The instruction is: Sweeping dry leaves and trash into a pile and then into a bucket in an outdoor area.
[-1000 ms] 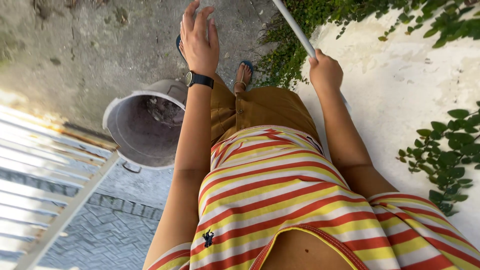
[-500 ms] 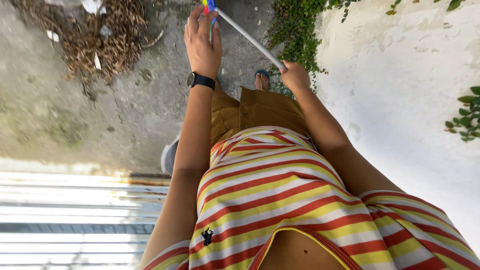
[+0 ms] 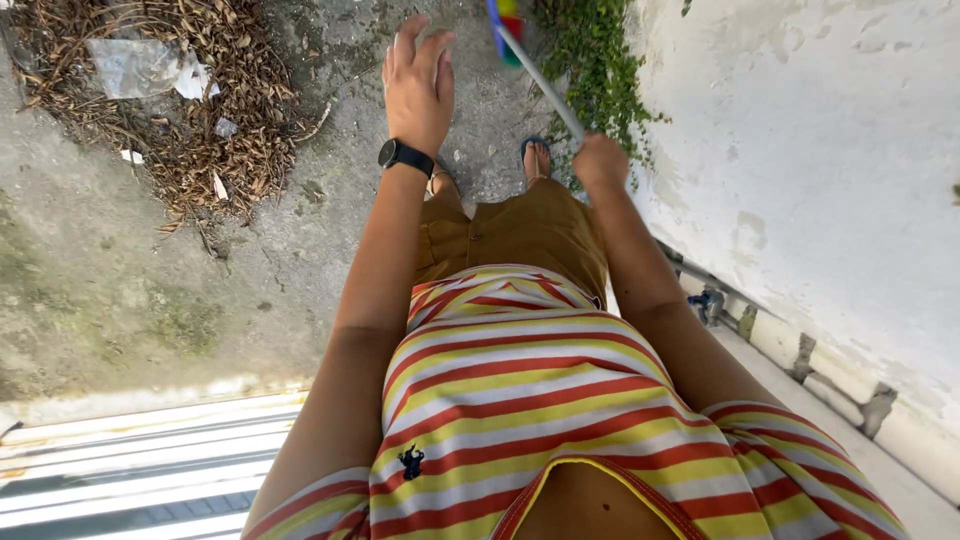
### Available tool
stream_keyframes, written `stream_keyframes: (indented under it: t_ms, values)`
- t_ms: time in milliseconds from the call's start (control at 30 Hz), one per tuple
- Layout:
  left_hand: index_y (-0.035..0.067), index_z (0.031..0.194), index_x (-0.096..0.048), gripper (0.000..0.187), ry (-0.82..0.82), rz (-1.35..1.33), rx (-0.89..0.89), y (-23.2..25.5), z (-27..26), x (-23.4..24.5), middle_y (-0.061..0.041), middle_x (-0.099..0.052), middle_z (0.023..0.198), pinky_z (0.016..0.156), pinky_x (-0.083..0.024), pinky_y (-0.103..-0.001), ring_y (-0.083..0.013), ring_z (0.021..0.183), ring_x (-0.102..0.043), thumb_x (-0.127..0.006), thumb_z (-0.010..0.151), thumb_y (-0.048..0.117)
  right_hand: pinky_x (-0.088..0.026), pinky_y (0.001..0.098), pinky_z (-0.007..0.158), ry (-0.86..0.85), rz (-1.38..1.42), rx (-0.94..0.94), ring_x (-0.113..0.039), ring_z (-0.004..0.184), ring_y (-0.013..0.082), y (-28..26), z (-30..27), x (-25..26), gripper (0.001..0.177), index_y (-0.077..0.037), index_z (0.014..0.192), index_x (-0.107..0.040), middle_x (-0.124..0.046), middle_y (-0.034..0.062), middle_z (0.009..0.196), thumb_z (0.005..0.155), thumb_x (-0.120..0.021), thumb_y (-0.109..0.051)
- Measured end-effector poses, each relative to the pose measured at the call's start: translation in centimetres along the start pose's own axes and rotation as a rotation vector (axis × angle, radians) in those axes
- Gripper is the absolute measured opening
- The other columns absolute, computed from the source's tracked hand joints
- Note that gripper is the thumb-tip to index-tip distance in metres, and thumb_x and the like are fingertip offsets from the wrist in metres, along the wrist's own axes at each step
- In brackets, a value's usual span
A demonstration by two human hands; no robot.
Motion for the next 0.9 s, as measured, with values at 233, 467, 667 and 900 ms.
stream_keyframes:
  t_ms: [233,467,667,900]
  values:
    - [0.015,0.123,-0.068,0.022,-0.067,-0.056,-0.096,1.1,1.3,-0.8,-0.011,-0.056,0.14,0.107,-0.048,-0.049,-0.0364,0.123,-0.059,-0.065,0.102,0.009,-0.057,0.0498,0.069,0.106,0.087,-0.042,-0.072,0.077,0.0351,-0.7,-8.3,6.5,0.038,-0.018,0.141,-0.064,-0.074,0.0162,0.088,0.104,-0.056,-0.024]
    - [0.015,0.123,-0.068,0.02,-0.098,-0.043,-0.146,0.8,0.7,-1.4,-0.011,-0.056,0.14,0.106,-0.047,-0.05,-0.0371,0.123,-0.058,-0.065,0.103,0.009,-0.06,0.0407,0.067,0.001,0.01,-0.119,-0.072,0.081,0.0259,-0.4,-0.3,-2.0,0.037,-0.009,0.137,-0.063,-0.074,0.0119,0.093,0.102,-0.056,-0.017]
    - [0.015,0.122,-0.069,0.021,-0.137,-0.07,-0.144,1.5,0.7,-1.7,-0.011,-0.056,0.14,0.106,-0.048,-0.048,-0.0366,0.123,-0.058,-0.066,0.103,0.009,-0.058,0.0406,0.067,0.05,0.138,-0.094,-0.072,0.075,0.0246,0.5,-6.3,7.4,0.035,-0.02,0.137,-0.065,-0.074,0.0097,0.092,0.104,-0.058,-0.027]
    - [0.015,0.122,-0.07,0.022,-0.139,-0.045,-0.099,0.6,0.0,-0.9,-0.01,-0.057,0.14,0.107,-0.048,-0.048,-0.036,0.124,-0.059,-0.067,0.102,0.008,-0.059,0.0439,0.065,0.122,0.057,-0.131,-0.073,0.077,0.0299,0.4,-1.5,-1.2,0.034,-0.01,0.139,-0.065,-0.075,0.0142,0.088,0.107,-0.055,-0.017]
Point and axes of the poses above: each hand's wrist, its own z-axis towards the middle knuckle, its own x-axis out of the back of the hand, y = z × x, the point moved 6 cm from there along z, towards the middle knuckle
